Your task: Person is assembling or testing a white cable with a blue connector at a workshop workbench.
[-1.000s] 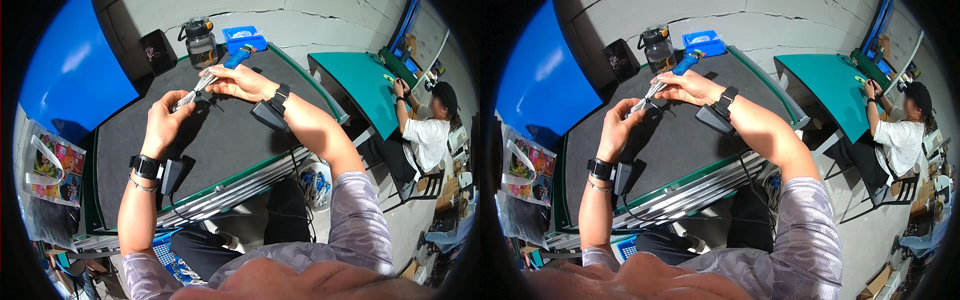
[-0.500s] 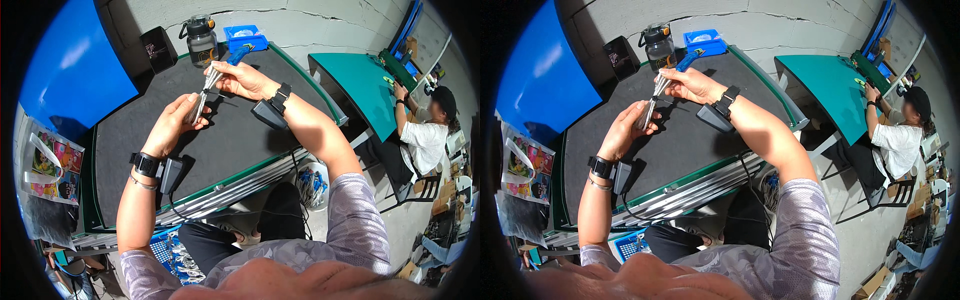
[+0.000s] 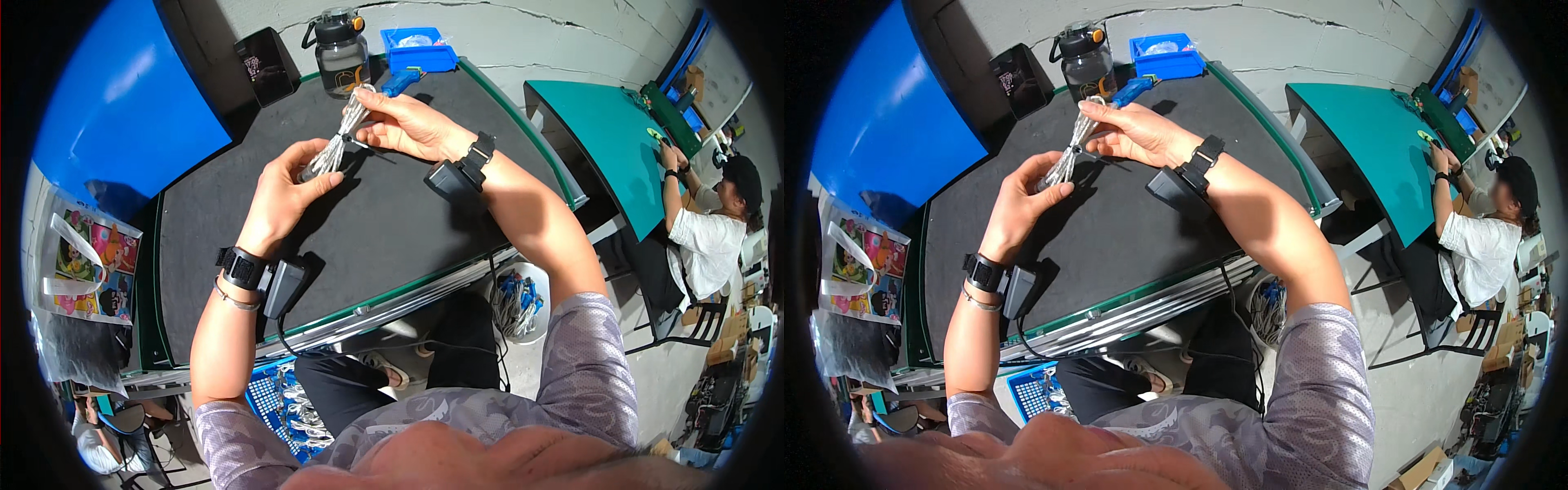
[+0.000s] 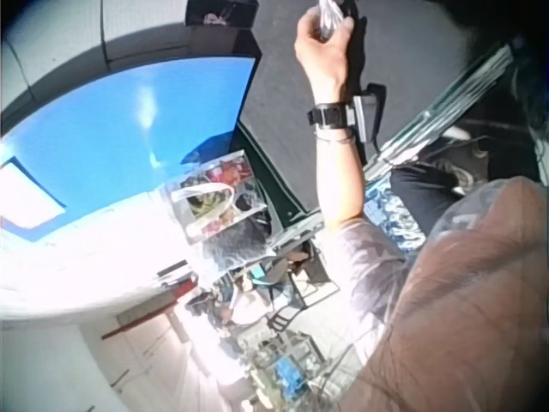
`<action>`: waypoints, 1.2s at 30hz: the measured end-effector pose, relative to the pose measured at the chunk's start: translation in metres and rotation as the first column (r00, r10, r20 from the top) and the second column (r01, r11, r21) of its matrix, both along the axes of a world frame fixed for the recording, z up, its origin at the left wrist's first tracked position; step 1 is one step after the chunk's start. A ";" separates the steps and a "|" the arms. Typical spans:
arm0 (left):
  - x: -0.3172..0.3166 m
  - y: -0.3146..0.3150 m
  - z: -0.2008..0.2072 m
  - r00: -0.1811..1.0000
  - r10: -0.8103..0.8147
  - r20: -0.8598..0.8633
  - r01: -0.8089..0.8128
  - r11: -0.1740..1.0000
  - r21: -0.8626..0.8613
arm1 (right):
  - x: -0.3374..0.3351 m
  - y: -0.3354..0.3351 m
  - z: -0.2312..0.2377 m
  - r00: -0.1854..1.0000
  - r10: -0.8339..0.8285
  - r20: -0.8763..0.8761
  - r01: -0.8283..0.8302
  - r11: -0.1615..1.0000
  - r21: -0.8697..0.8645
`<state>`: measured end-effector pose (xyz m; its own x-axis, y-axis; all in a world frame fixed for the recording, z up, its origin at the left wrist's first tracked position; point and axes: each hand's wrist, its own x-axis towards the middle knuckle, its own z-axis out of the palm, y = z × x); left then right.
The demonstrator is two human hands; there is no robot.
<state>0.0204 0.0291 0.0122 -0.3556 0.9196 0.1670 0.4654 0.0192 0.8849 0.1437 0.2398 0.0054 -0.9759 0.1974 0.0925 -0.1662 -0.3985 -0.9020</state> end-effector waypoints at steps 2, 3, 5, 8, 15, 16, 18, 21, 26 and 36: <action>0.002 -0.001 0.002 1.000 -0.009 0.005 0.009 0.999 0.041 | 0.002 -0.001 0.003 0.999 -0.028 0.034 0.026 0.998 0.066; 0.002 -0.002 0.001 1.000 0.018 -0.009 -0.018 0.997 0.072 | 0.001 -0.004 0.003 0.998 -0.067 0.016 0.065 0.993 0.099; 0.000 -0.004 0.001 0.997 0.008 0.073 -0.012 0.999 0.043 | 0.000 -0.002 -0.002 0.998 -0.065 -0.014 0.066 0.991 0.116; 0.002 -0.006 0.004 0.992 0.006 0.127 -0.012 0.999 0.051 | 0.003 -0.004 0.001 0.996 -0.066 -0.053 0.074 0.982 0.173; 0.002 -0.008 0.007 0.950 -0.081 0.301 0.070 0.996 0.049 | 0.002 -0.003 -0.001 0.995 -0.029 -0.099 0.048 0.981 0.190; 0.003 -0.008 0.007 0.935 -0.096 0.341 0.087 0.995 0.044 | 0.000 -0.002 -0.003 0.995 -0.024 -0.100 0.040 0.986 0.164; 0.004 -0.008 0.005 0.921 -0.117 0.373 0.107 0.993 0.047 | 0.000 -0.001 -0.005 0.995 -0.041 -0.093 0.056 0.984 0.170; 0.005 -0.008 0.001 0.892 -0.133 0.432 0.139 0.990 0.017 | 0.004 -0.008 -0.003 0.994 -0.112 0.006 0.109 0.979 0.173; 0.004 -0.010 -0.001 0.900 -0.060 0.431 0.069 0.998 -0.005 | 0.003 -0.008 -0.004 0.984 -0.176 0.025 0.167 0.966 0.199; -0.001 -0.004 -0.004 0.886 -0.077 0.457 0.095 0.995 -0.017 | 0.003 -0.005 -0.004 0.953 -0.278 0.122 0.257 0.952 0.165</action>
<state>0.0198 0.0247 0.0083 -0.3037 0.9523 -0.0291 0.0131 0.0347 0.9993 0.1466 0.2351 0.0012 -0.8943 0.4475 0.0038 -0.1141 -0.2197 -0.9689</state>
